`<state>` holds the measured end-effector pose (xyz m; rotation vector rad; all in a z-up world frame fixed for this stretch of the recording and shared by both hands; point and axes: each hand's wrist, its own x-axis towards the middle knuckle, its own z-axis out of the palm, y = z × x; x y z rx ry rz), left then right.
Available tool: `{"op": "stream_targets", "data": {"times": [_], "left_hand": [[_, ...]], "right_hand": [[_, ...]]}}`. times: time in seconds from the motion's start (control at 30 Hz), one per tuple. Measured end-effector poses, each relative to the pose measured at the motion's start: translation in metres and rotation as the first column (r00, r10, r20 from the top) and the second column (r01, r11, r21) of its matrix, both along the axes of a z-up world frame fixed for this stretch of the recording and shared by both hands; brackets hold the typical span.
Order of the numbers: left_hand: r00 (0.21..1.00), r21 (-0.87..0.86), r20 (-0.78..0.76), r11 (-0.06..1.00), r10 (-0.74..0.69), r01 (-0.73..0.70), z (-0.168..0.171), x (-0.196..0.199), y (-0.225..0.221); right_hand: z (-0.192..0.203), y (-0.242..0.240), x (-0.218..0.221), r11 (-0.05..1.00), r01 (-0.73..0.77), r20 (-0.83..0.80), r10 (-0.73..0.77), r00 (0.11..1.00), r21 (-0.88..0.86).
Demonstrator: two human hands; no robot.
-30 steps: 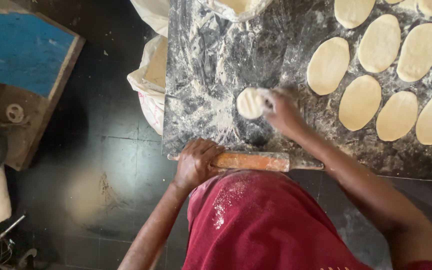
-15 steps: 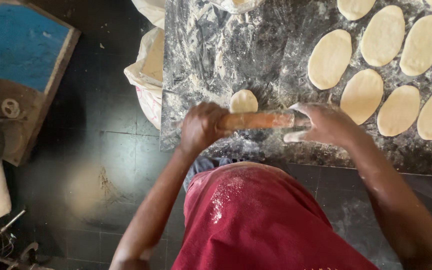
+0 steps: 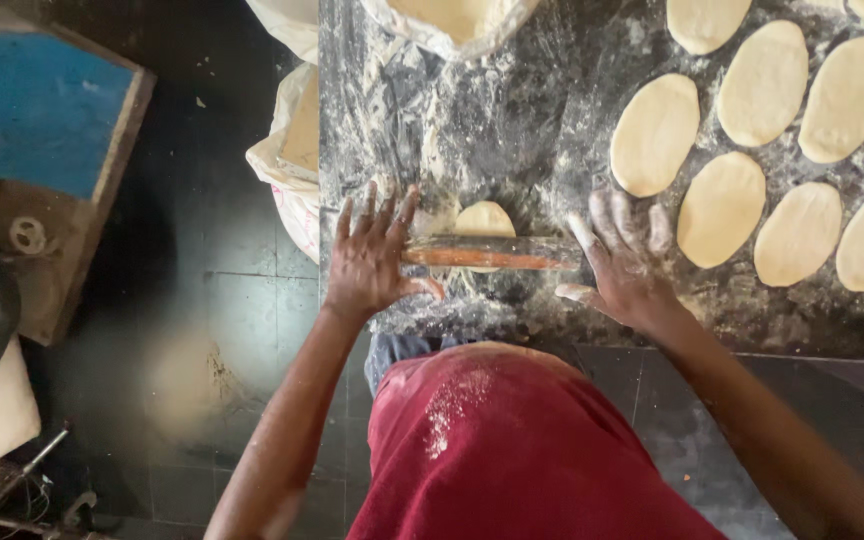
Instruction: The person flattens balls of dough using a rolling pin on a flour-covered table, placing the resulting discs in rows and periodically taking more flour from a bag by hand.
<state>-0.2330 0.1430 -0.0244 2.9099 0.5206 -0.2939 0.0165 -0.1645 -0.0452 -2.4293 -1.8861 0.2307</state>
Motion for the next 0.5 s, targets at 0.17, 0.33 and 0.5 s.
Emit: {"op": "stream_targets", "data": {"times": [0.17,0.33,0.5], "left_hand": [[0.934,0.403,0.329,0.915,-0.138,-0.007,-0.040,0.060,0.068],[0.958,0.270,0.277,0.950,0.081,-0.158,-0.035,0.100,0.092],[0.997,0.096,0.074,0.995,0.026,-0.033,-0.011,0.012,0.002]], "right_hand": [[0.012,0.054,0.041,0.925,0.305,-0.165,-0.345,0.924,-0.227],[-0.005,0.087,0.076,0.823,0.405,-0.254,-0.523,0.813,-0.400],[0.003,0.012,-0.002,0.961,0.041,0.046,-0.056,0.997,0.274]]}}
